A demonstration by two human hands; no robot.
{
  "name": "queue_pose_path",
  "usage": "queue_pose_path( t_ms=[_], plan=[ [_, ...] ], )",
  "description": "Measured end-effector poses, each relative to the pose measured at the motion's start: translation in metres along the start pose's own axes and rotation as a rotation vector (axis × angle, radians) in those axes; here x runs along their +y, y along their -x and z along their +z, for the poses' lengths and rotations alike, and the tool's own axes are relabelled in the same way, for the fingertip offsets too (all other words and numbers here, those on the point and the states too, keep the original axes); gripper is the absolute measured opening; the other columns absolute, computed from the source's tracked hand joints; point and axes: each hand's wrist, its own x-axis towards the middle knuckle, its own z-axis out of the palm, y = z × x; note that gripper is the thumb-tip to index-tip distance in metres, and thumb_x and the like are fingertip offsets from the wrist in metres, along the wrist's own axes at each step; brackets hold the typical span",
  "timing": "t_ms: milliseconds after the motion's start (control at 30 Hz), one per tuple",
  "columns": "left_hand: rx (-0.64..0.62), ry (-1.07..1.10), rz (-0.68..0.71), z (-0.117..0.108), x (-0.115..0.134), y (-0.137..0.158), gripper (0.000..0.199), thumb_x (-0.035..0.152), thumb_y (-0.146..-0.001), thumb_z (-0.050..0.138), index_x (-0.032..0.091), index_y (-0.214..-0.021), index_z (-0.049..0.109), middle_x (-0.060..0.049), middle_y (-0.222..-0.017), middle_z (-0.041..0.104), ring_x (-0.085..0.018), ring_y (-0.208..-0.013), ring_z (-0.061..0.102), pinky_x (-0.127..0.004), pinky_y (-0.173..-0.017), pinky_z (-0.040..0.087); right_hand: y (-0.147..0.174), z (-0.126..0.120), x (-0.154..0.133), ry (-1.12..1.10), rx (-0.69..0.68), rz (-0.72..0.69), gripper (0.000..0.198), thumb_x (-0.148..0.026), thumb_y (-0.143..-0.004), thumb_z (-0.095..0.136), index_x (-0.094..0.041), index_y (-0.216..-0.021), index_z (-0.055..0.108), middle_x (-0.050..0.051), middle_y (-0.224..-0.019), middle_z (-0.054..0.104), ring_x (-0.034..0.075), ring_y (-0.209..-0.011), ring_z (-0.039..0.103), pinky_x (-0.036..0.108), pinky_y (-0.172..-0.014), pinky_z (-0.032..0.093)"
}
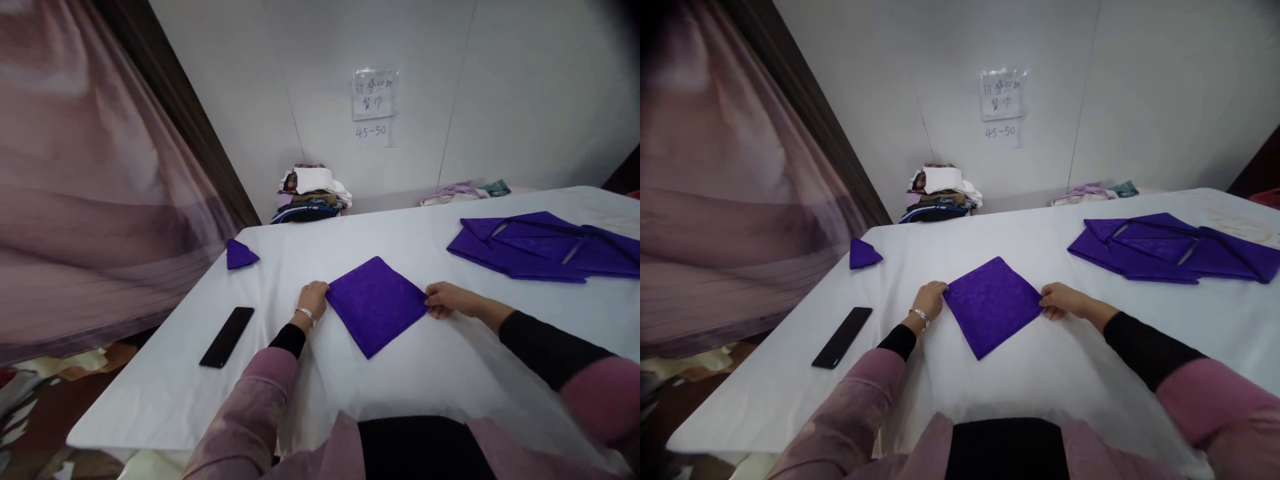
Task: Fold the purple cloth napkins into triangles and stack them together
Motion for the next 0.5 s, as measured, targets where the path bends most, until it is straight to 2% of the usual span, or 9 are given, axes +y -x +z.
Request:
queue_pose_path(
  t_ms=[67, 133, 233, 267, 367, 433, 500],
  plan=[
    [0.025, 0.035, -0.022, 0.002, 0.006, 0.006, 0.038, 0.002, -0.076, 0.044, 0.020, -0.104, 0.060, -0.005, -0.116, 0.061, -0.020, -0.112, 0.049, -0.037, -0.093, 0.037, 0.011, 0.015, 0.005, -0.190, -0.019, 0.025, 0.018, -0.026, -0.067, 0.066, -0.019, -0.069, 0.049, 0.003, -0.060, 0.064, 0.014, -0.055, 0.062, 0.023, -0.050, 0.051],
    [0.047, 0.125, 0.024, 0.004, 0.028, 0.016, 0.037, 0.004, -0.077, 0.045, 0.020, -0.107, 0.059, -0.005, -0.119, 0.060, -0.019, -0.113, 0.049, -0.036, -0.097, 0.036, 0.021, 0.024, 0.008, -0.314, -0.017, 0.033, 0.020, -0.025, -0.066, 0.068, -0.019, -0.071, 0.050, 0.002, -0.062, 0.065, 0.013, -0.055, 0.062, 0.022, -0.051, 0.051],
    [0.034, 0.326, 0.217, 0.003, 0.076, 0.038, 0.030, 0.020, -0.083, 0.048, 0.020, -0.112, 0.057, -0.005, -0.120, 0.059, -0.019, -0.113, 0.050, -0.037, -0.098, 0.036, 0.038, 0.031, 0.009, -0.456, -0.032, 0.043, 0.022, -0.025, -0.066, 0.070, -0.019, -0.074, 0.051, 0.002, -0.064, 0.065, 0.013, -0.060, 0.063, 0.023, -0.055, 0.052],
    [0.013, 0.367, 0.273, 0.002, 0.093, 0.046, 0.033, 0.031, -0.085, 0.049, 0.021, -0.117, 0.054, -0.005, -0.123, 0.058, -0.021, -0.115, 0.048, -0.039, -0.098, 0.036, 0.044, 0.033, 0.009, -0.487, -0.048, 0.043, 0.022, -0.026, -0.066, 0.070, -0.019, -0.075, 0.051, 0.002, -0.064, 0.065, 0.013, -0.061, 0.063, 0.023, -0.056, 0.051],
    [-0.051, 0.411, 0.363, -0.001, 0.135, 0.066, 0.061, 0.056, -0.081, 0.050, 0.021, -0.131, 0.041, -0.008, -0.134, 0.048, -0.025, -0.121, 0.042, -0.044, -0.099, 0.033, 0.066, 0.044, 0.011, -0.553, -0.106, 0.018, 0.021, -0.028, -0.067, 0.071, -0.019, -0.079, 0.055, 0.001, -0.070, 0.065, 0.013, -0.065, 0.063, 0.023, -0.058, 0.050],
    [-0.088, 0.404, 0.384, -0.002, 0.154, 0.074, 0.075, 0.062, -0.077, 0.051, 0.021, -0.136, 0.032, -0.010, -0.139, 0.042, -0.027, -0.123, 0.040, -0.046, -0.100, 0.032, 0.079, 0.053, 0.013, -0.588, -0.129, 0.009, 0.022, -0.029, -0.068, 0.071, -0.020, -0.081, 0.057, 0.000, -0.072, 0.064, 0.012, -0.065, 0.062, 0.022, -0.058, 0.049],
    [-0.116, 0.386, 0.395, 0.000, 0.167, 0.078, 0.077, 0.059, -0.076, 0.053, 0.019, -0.138, 0.028, -0.011, -0.139, 0.041, -0.027, -0.122, 0.041, -0.046, -0.099, 0.034, 0.090, 0.063, 0.014, -0.598, -0.137, -0.005, 0.022, -0.031, -0.069, 0.071, -0.020, -0.082, 0.058, -0.001, -0.071, 0.063, 0.012, -0.064, 0.061, 0.022, -0.056, 0.048]
  ],
)
